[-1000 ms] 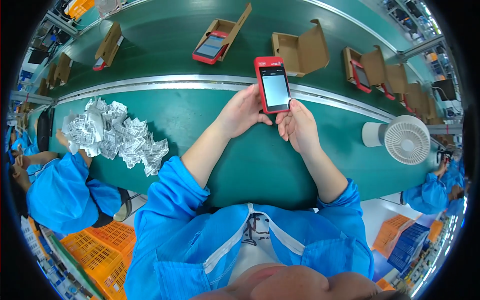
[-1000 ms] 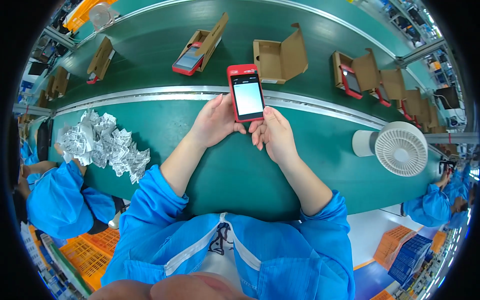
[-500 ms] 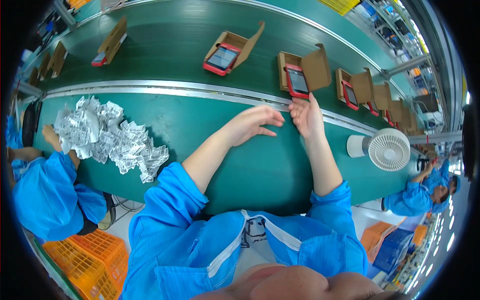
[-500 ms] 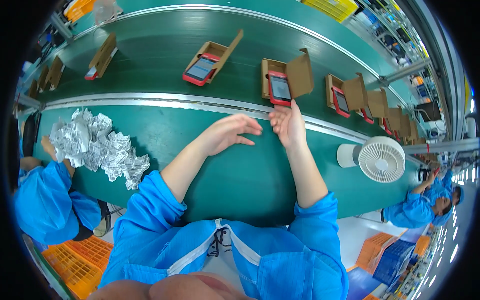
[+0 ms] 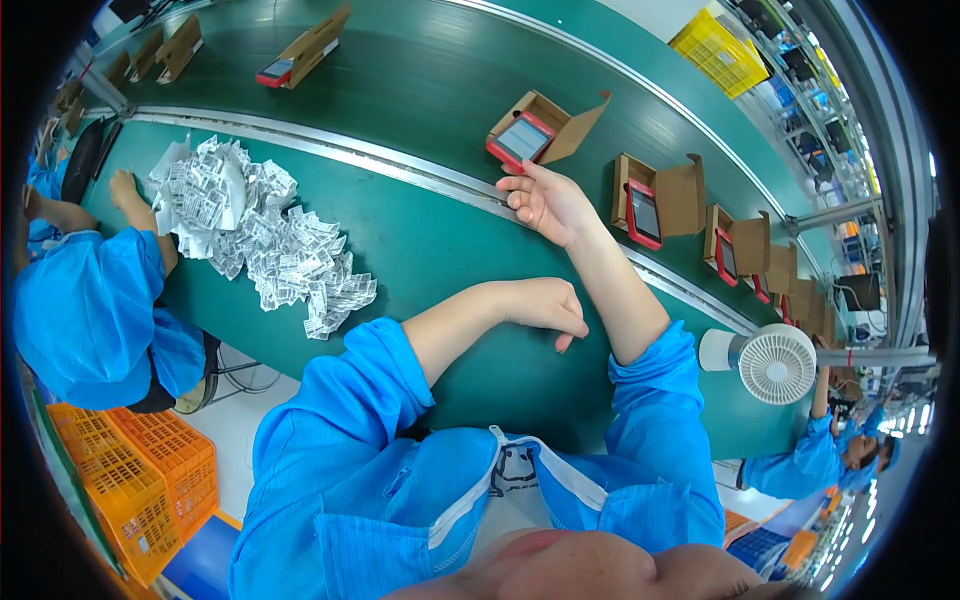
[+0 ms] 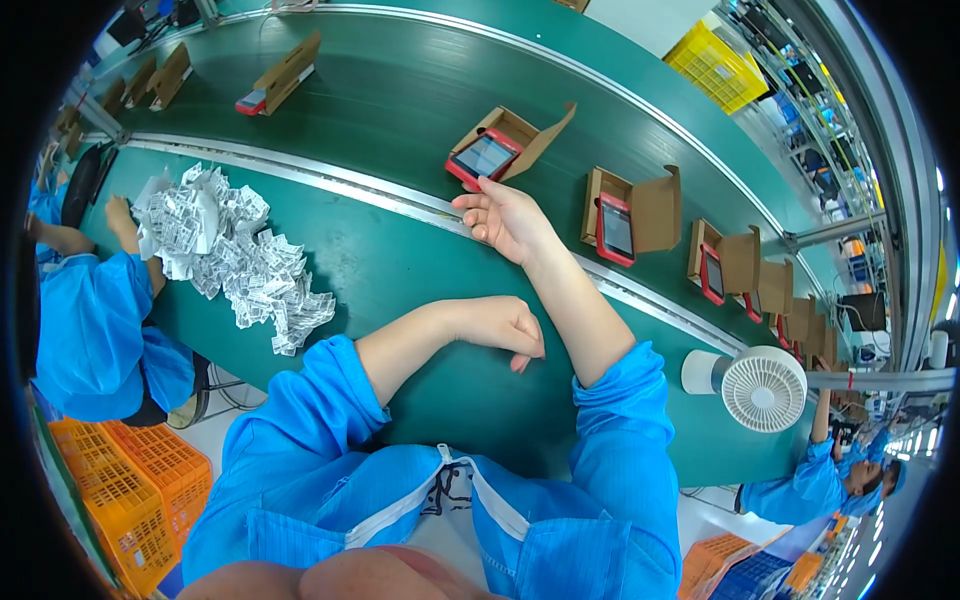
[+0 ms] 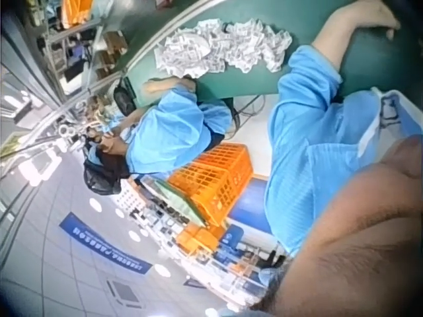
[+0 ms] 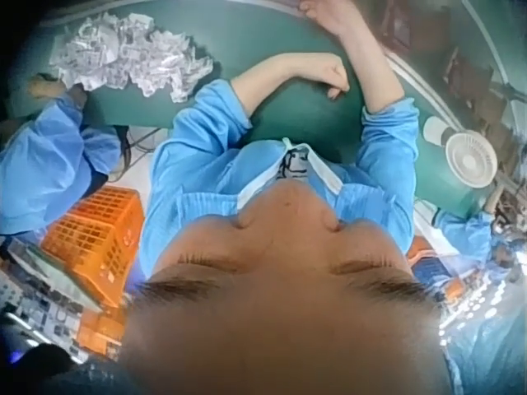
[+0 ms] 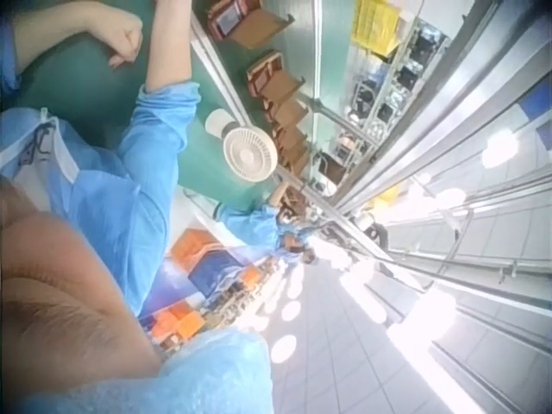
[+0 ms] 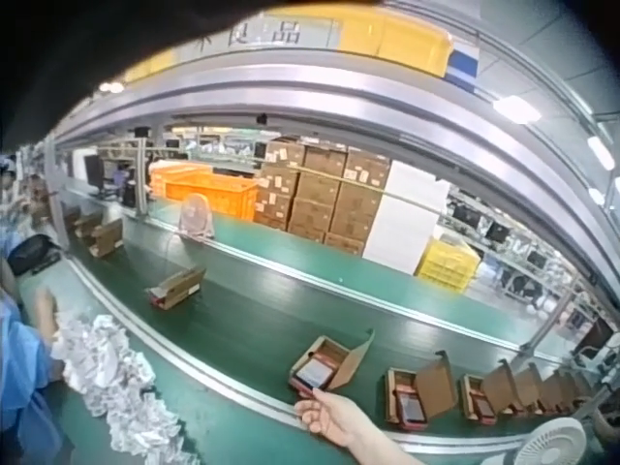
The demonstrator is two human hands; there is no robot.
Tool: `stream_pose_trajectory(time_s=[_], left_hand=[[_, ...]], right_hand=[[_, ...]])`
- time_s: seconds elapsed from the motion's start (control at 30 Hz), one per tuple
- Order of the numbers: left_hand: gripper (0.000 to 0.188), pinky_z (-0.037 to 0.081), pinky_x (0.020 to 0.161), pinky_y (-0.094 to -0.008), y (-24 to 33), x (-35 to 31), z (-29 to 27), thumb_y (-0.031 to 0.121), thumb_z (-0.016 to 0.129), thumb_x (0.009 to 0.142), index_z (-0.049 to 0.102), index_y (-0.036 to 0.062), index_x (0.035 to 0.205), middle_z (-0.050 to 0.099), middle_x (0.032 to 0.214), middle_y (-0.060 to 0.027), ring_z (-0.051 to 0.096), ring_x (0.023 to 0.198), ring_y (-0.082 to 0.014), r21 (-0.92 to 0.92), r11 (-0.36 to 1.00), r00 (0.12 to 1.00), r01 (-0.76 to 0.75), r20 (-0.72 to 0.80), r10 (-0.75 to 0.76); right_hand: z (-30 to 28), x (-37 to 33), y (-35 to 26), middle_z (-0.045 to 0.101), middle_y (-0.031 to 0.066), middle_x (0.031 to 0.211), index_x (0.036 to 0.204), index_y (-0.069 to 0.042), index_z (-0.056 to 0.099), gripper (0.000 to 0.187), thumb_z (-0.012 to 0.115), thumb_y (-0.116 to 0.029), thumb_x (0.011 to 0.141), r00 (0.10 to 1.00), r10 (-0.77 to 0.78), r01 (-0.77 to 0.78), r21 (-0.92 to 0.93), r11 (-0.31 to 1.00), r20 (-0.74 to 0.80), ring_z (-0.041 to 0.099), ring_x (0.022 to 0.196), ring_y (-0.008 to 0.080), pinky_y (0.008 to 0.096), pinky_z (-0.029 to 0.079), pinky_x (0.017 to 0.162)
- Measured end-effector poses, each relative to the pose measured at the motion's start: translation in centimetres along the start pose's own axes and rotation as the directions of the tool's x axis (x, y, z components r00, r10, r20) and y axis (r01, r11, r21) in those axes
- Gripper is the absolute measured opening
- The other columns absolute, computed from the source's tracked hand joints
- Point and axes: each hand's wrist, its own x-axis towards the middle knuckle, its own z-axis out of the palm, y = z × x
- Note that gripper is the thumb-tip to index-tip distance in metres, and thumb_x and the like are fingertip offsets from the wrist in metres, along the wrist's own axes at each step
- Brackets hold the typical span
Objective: Inspecting and testing handheld electronic devices on a production line.
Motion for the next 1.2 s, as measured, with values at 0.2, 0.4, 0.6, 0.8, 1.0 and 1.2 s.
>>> stream_pose_trajectory(time_s=[0.2, 0.4, 0.6, 0.8, 1.0, 1.2], left_hand=[[0.033, 0.046, 0.087, -0.0275, 0.0, -0.4, -0.3, 0.018, 0.054, 0.085, 0.067, 0.0007, 0.061, 0.069, 0.077, -0.0076, 0.064, 0.085, -0.0153, -0.124, 0.991, 0.999, -0.047, 0.002, 0.048], [0.023, 0.045, 0.088, -0.0291, -0.6, -0.7, -0.7, 0.020, 0.055, 0.088, 0.069, 0.0006, 0.088, 0.069, 0.090, -0.0086, 0.062, 0.097, -0.0171, -0.302, 0.929, 0.976, -0.214, -0.111, 0.188], [0.062, 0.059, 0.063, -0.0377, -1.8, -0.6, -2.0, 0.057, 0.032, 0.095, 0.046, 0.0086, 0.131, 0.060, 0.117, -0.0144, 0.064, 0.097, -0.0290, -0.794, 0.483, 0.924, -0.370, -0.366, 0.108], [0.074, 0.059, 0.075, -0.0457, -1.1, 0.0, -1.8, 0.064, 0.024, 0.094, 0.018, 0.0133, 0.147, 0.036, 0.143, -0.0207, 0.049, 0.123, -0.0366, -0.838, 0.393, 0.926, -0.378, -0.344, 0.157], [0.070, 0.048, 0.094, -0.0524, 1.1, 0.4, -0.6, 0.028, 0.053, 0.087, 0.020, 0.0148, 0.147, 0.044, 0.136, -0.0171, 0.052, 0.119, -0.0377, -0.813, 0.474, 0.937, -0.339, -0.336, 0.094], [0.083, 0.046, 0.097, -0.0552, -0.3, 0.9, -0.7, 0.005, 0.055, 0.075, 0.016, 0.0140, 0.147, 0.041, 0.138, -0.0178, 0.049, 0.123, -0.0382, -0.784, 0.561, 0.949, -0.266, -0.316, 0.007]], right_hand=[[0.1, 0.0, 0.6, 0.063, 0.0133, 0.086, 0.098, 0.003, 0.050, 0.029, 0.041, -0.025, 0.101, 0.994, -0.096, 0.092, -0.056, 0.994, -0.061, 0.060, 0.065, 0.0157, 0.0260, 0.049, 0.050], [2.1, -6.0, -0.7, 0.064, 0.0136, 0.080, 0.099, 0.000, 0.049, 0.024, 0.043, -0.023, 0.100, 0.987, -0.078, 0.101, -0.172, 0.980, 0.139, 0.058, 0.055, 0.0157, 0.0252, 0.047, 0.048], [-0.2, -14.9, 0.3, 0.063, 0.0118, 0.082, 0.117, 0.002, 0.044, 0.034, 0.044, -0.028, 0.100, 0.963, -0.075, 0.106, -0.107, 0.989, 0.260, 0.063, 0.062, 0.0156, 0.0247, 0.050, 0.048], [-5.5, -16.1, 2.4, 0.060, 0.0062, 0.077, 0.108, -0.002, 0.048, 0.030, 0.045, -0.030, 0.100, 0.992, -0.121, 0.116, -0.613, 0.781, 0.034, 0.059, 0.063, 0.0122, 0.0247, 0.048, 0.055], [-8.8, -15.2, 3.1, 0.059, 0.0076, 0.091, 0.102, -0.005, 0.042, 0.037, 0.062, -0.035, 0.091, 0.884, -0.466, 0.356, -0.590, 0.725, -0.040, 0.057, 0.070, 0.0104, 0.0233, 0.044, 0.052], [-7.0, -13.4, 5.8, 0.051, 0.0150, 0.125, 0.133, 0.002, 0.037, 0.063, 0.050, -0.046, 0.095, 0.815, -0.579, 0.505, -0.518, 0.690, 0.023, 0.050, 0.116, 0.0214, 0.0351, 0.041, 0.099]])
